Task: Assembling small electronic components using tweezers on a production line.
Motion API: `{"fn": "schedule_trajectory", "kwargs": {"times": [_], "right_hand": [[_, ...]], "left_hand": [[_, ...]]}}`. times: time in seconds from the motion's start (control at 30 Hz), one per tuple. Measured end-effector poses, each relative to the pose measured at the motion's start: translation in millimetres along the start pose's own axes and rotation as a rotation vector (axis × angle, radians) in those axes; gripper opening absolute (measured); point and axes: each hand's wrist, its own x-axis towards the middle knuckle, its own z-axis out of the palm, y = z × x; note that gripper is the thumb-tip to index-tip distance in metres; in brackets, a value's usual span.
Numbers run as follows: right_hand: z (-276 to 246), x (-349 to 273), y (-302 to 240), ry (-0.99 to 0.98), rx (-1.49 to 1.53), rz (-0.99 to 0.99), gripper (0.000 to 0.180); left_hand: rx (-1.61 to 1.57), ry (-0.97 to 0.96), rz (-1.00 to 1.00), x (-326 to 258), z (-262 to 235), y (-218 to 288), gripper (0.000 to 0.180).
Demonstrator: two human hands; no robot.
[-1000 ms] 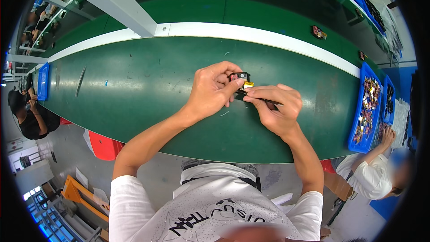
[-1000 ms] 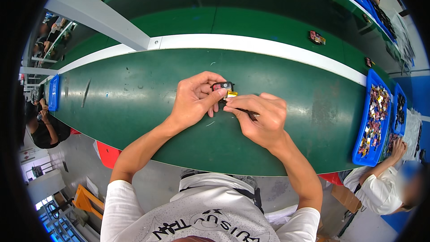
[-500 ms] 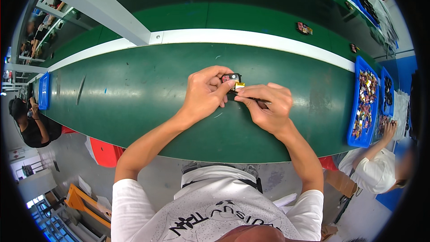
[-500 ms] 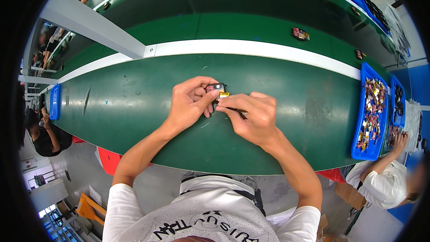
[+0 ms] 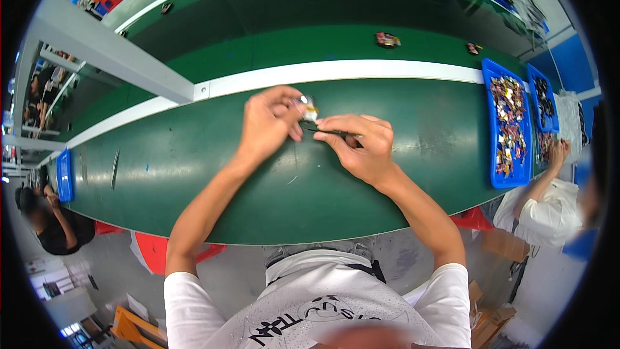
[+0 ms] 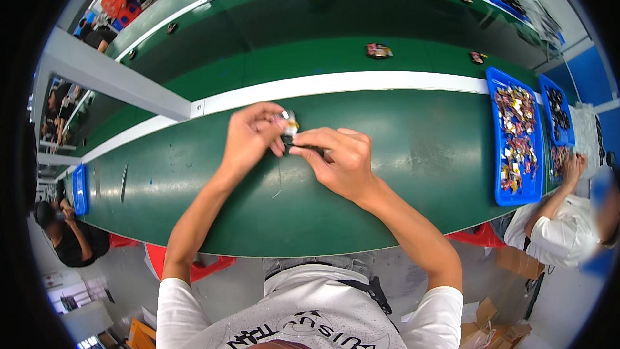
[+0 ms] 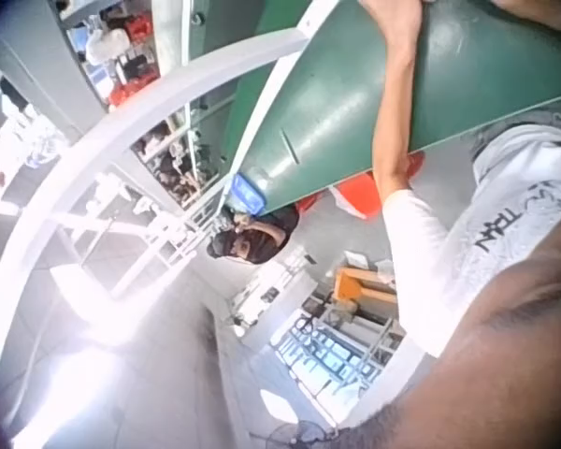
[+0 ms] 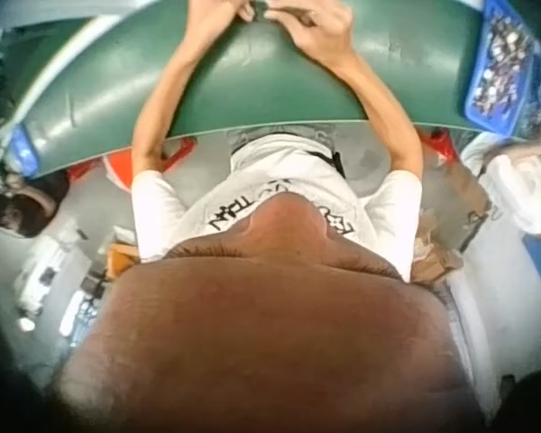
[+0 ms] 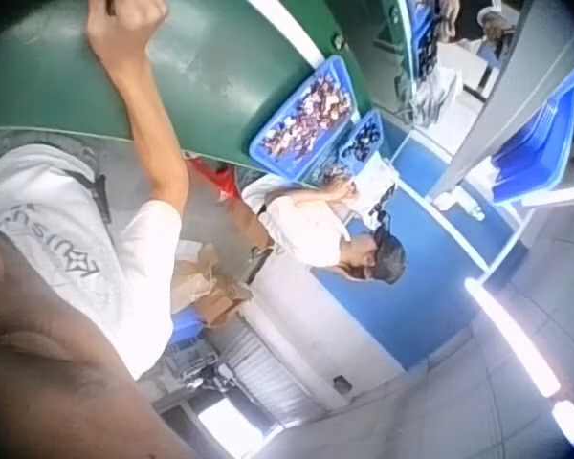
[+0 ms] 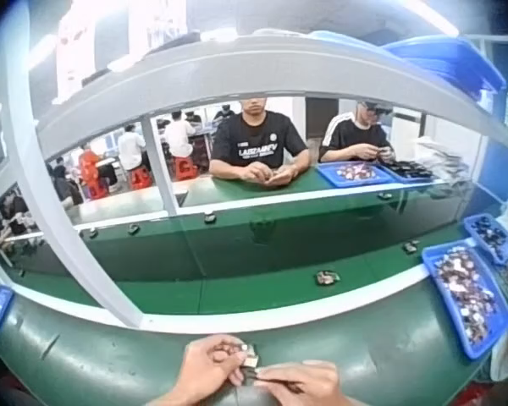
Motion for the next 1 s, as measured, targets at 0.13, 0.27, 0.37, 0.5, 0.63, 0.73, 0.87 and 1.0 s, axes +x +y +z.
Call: {"fn": "schedule_trajectory", "kwargs": {"times": [0.13, 0.27, 0.37, 0.5, 0.63, 0.73, 0.87, 1.0], "right_hand": [[-3.7, 5.4, 1.9, 0.175, 0.056, 0.145, 0.016], [-4.1, 4.3, 3.1, 0.14, 0.056, 0.143, 0.016], [-0.3, 0.1, 10.6, 0.139, 0.064, 0.053, 0.016], [2.2, -1.9, 7.9, 0.108, 0.036, -0.032, 0.014], [-1.8, -4.0, 8.9, 0.082, -0.021, -0.046, 0.015], [-2.0, 0.5, 4.4, 0.091, -0.026, -0.06, 0.015], [-1.1, 1.3, 4.8, 0.076, -0.026, -0.046, 0.015], [3.6, 0.9, 2.9, 0.066, -0.013, -0.064, 0.014]], "left_hand": [[0.146, 0.173, 0.071, 82.1, -30.1, 4.1, 0.025], [0.525, 0.36, 0.108, 127.3, -54.4, 14.6, 0.029], [1.17, 0.717, 0.305, 139.5, -46.4, 16.6, 0.039], [0.996, 0.711, 0.623, 153.1, -18.1, 22.0, 0.035], [0.525, 0.051, 0.227, 170.0, 54.8, 28.6, 0.022], [0.424, -0.056, 0.139, 182.7, 85.9, 23.6, 0.02], [0.516, -0.052, 0.082, 188.6, 102.6, 26.7, 0.016], [0.507, -0.002, 0.046, 185.7, 100.1, 24.8, 0.016]]}}
